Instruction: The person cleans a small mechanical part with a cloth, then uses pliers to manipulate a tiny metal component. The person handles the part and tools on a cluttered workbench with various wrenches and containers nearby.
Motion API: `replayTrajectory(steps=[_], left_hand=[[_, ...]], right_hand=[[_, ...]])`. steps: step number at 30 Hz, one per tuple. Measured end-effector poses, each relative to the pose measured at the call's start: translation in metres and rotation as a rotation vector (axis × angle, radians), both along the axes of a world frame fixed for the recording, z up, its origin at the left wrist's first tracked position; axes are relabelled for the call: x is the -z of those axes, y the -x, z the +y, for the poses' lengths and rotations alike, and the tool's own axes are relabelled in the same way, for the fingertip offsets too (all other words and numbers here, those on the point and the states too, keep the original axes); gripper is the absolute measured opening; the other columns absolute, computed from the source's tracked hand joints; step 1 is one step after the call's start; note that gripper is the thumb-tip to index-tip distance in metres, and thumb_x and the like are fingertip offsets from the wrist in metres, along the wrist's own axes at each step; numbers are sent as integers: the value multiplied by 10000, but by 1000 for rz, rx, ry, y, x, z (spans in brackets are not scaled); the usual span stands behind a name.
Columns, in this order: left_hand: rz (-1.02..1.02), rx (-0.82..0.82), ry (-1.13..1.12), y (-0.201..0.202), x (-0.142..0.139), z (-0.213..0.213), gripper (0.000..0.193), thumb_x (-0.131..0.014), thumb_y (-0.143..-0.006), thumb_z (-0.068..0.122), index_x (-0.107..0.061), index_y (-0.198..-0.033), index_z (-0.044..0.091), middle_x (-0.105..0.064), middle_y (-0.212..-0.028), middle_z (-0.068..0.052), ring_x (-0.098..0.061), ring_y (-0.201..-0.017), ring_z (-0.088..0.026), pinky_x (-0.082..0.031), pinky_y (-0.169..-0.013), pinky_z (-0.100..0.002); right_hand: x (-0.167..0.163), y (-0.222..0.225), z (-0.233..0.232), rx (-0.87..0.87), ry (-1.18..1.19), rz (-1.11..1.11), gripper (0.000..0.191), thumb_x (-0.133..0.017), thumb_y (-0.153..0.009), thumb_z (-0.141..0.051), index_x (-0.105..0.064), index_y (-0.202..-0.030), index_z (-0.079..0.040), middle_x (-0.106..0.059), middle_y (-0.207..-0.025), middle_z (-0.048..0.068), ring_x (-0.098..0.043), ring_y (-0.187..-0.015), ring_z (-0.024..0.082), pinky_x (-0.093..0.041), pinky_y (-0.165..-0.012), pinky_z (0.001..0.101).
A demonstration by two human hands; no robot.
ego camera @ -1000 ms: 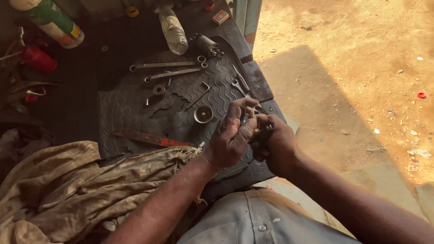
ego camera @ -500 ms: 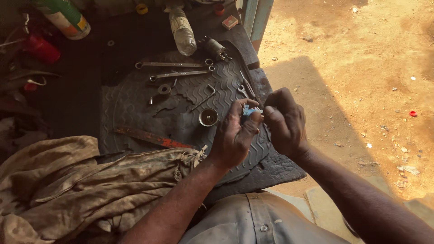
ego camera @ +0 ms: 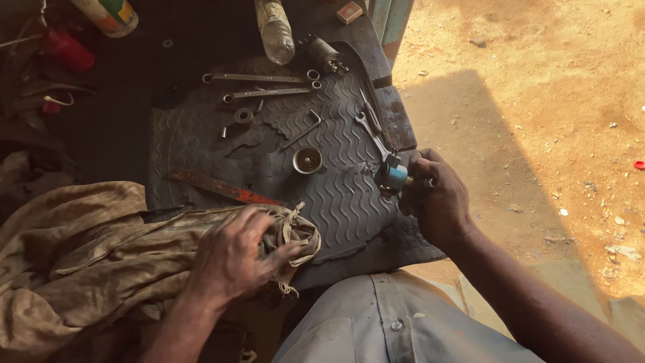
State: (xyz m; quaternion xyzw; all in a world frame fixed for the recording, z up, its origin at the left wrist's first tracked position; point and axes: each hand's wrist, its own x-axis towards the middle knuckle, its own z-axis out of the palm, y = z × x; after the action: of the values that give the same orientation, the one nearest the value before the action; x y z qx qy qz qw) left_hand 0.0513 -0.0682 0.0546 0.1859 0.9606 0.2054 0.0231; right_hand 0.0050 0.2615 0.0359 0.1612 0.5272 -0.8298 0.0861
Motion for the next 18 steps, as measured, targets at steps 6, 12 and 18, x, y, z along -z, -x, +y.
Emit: replayTrajectory(steps=[6, 12, 18], left_hand=[[24, -111, -112, -18, 27, -17, 345, -617, -999, 421, -676, -876, 104, -668, -812, -67, -697, -791, -213, -576, -722, -393], [171, 98, -99, -13, 22, -22, 399, -704, -831, 451, -673, -904, 60, -680, -859, -111, -683, -769, -307, -549, -656, -476], [-109, -98, -95, -13, 15, -19, 381, -640, -929, 537, -701, -979, 164, -719, -942, -36, -719, -839, -159, -581, -723, -354]], right_hand=[[21, -3, -3, 63, 162, -53, 126, -521, -952, -277, -553, -956, -155, -463, -661, 29, -443, -503, 151, -376, -464, 318], [19, -12, -19, 76, 187, 8, 99, -517, -948, -238, -529, -954, -140, -491, -695, 12, -468, -512, 156, -401, -476, 329], [22, -27, -19, 115, 203, -23, 122, -533, -940, -266, -568, -980, -156, -462, -643, 27, -440, -471, 161, -376, -450, 320]])
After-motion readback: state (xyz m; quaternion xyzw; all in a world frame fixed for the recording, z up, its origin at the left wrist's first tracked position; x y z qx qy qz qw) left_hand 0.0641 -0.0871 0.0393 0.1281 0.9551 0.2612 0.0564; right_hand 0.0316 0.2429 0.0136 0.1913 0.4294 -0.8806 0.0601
